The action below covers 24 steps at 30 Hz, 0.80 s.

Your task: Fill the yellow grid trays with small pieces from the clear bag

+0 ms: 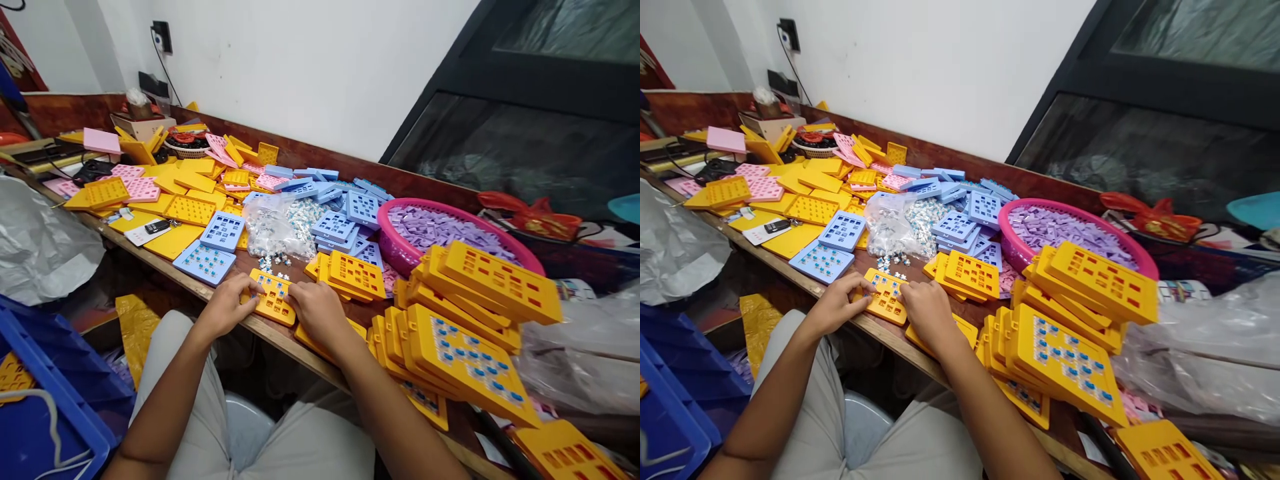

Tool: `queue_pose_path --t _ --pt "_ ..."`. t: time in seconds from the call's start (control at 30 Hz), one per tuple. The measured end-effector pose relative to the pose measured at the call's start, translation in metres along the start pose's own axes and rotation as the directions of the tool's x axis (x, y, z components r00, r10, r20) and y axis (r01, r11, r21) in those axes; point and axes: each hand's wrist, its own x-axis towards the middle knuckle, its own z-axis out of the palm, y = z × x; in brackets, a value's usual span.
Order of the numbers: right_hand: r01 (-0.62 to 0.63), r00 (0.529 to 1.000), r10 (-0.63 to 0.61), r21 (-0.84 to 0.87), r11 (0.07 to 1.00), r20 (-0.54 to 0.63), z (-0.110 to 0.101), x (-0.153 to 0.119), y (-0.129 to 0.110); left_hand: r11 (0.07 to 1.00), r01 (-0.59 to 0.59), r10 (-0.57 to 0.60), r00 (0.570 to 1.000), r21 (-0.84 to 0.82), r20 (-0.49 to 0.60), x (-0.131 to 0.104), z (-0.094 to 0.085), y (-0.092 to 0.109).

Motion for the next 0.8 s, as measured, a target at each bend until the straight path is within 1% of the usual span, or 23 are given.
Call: queue_pose_path --t 0.07,0.1,0.17,0.27,0.33,0.4,0.5,0.57,0.63,0.67,0.7,0.77,0.8 --pt "0.036 0.999 -0.034 -0.102 0.994 0.023 -0.003 -0.003 -0.009 0.999 -0.001 0.001 1.000 0.042 -0.007 -0.003 0.000 0.003" --pt "0.054 0.998 -0.049 -0.147 0.988 0.038 -0.004 -0.005 -0.015 0.996 -0.007 0.008 1.000 0.089 -0.015 -0.006 0.000 0.005" --pt "0.088 0.995 -0.076 -0.215 0.973 0.065 -0.006 -0.010 -0.025 0.971 -0.018 0.025 0.999 0.238 -0.025 -0.012 0.000 0.012" --pt "0.122 0.991 -0.102 -0.270 0.955 0.086 -0.007 -0.015 -0.040 0.877 -0.029 0.025 1.000 0.480 0.014 -0.022 0.004 0.028" --pt "0.134 0.989 -0.111 -0.289 0.948 0.096 -0.007 -0.016 -0.048 0.820 -0.032 -0.001 0.998 0.572 0.058 -0.027 0.008 0.039" --pt "0.143 0.987 -0.116 -0.293 0.946 0.108 -0.008 -0.016 -0.052 0.780 -0.025 -0.034 0.996 0.625 0.083 -0.029 0.012 0.048" --pt "0.152 0.985 -0.125 -0.245 0.957 0.122 -0.017 -0.012 -0.043 0.745 -0.022 -0.054 0.994 0.666 0.093 -0.031 0.018 0.056" --pt "0.134 0.983 -0.109 -0.169 0.976 0.148 -0.027 -0.006 -0.028 0.742 -0.022 -0.049 0.995 0.670 0.086 -0.032 0.022 0.058" --pt "0.086 0.984 -0.071 -0.088 0.992 0.162 -0.036 0.002 -0.011 0.752 -0.013 -0.041 0.997 0.659 0.065 -0.033 0.024 0.058" --pt "0.054 0.990 -0.046 -0.058 0.997 0.135 -0.038 0.007 -0.004 0.760 -0.007 -0.037 0.998 0.650 0.054 -0.034 0.024 0.057" --pt "0.022 0.996 -0.018 -0.038 0.999 0.084 -0.038 0.013 0.002 0.768 0.000 -0.033 0.999 0.640 0.041 -0.035 0.024 0.056" --pt "-0.027 0.999 0.027 -0.008 1.000 -0.025 -0.032 0.025 0.009 0.789 0.012 -0.028 0.999 0.615 0.016 -0.037 0.022 0.052" --pt "-0.040 0.998 0.041 0.008 0.999 -0.047 -0.026 0.030 0.011 0.802 0.015 -0.024 1.000 0.597 0.006 -0.036 0.019 0.049"
